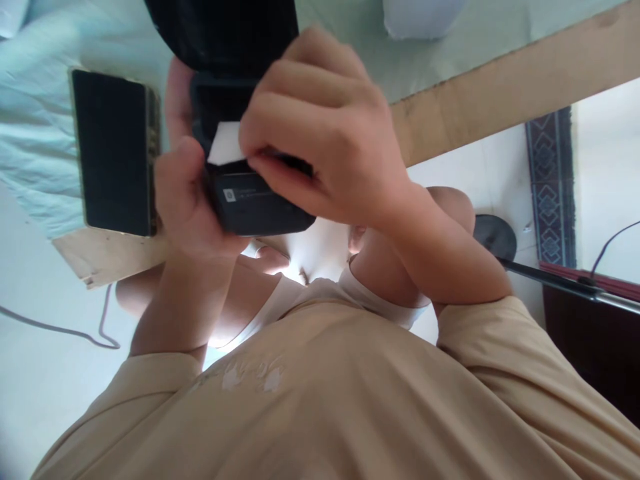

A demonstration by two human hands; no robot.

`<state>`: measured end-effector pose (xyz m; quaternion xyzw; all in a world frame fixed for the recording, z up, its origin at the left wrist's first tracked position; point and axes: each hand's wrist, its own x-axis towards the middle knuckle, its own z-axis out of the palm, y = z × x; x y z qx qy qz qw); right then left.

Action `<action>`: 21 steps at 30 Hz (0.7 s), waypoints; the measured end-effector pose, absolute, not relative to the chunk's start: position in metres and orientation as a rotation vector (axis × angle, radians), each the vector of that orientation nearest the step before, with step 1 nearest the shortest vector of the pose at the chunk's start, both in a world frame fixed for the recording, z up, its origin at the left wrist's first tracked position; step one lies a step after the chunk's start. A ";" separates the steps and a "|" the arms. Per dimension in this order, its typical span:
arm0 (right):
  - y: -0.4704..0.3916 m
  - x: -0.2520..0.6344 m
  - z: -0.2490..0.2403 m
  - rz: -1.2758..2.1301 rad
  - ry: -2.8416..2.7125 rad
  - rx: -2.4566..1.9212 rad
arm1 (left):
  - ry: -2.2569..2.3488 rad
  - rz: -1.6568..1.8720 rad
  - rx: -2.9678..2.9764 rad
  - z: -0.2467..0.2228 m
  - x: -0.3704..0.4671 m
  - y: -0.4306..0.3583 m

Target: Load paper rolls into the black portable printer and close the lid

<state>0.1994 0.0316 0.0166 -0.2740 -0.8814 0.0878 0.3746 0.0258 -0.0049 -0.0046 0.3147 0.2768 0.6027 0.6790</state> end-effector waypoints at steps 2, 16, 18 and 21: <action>0.029 0.197 0.015 0.204 -2.249 -0.569 | 0.640 1.373 0.729 -0.007 0.027 -0.004; 0.032 0.200 0.017 0.259 -2.250 -0.765 | 0.555 1.276 0.794 -0.007 0.020 -0.004; 0.033 0.200 0.018 0.292 -2.284 -0.817 | 0.560 1.301 0.795 -0.008 0.021 -0.005; 0.031 0.200 0.020 0.439 -2.196 -0.759 | 0.592 1.329 0.766 -0.012 0.022 -0.005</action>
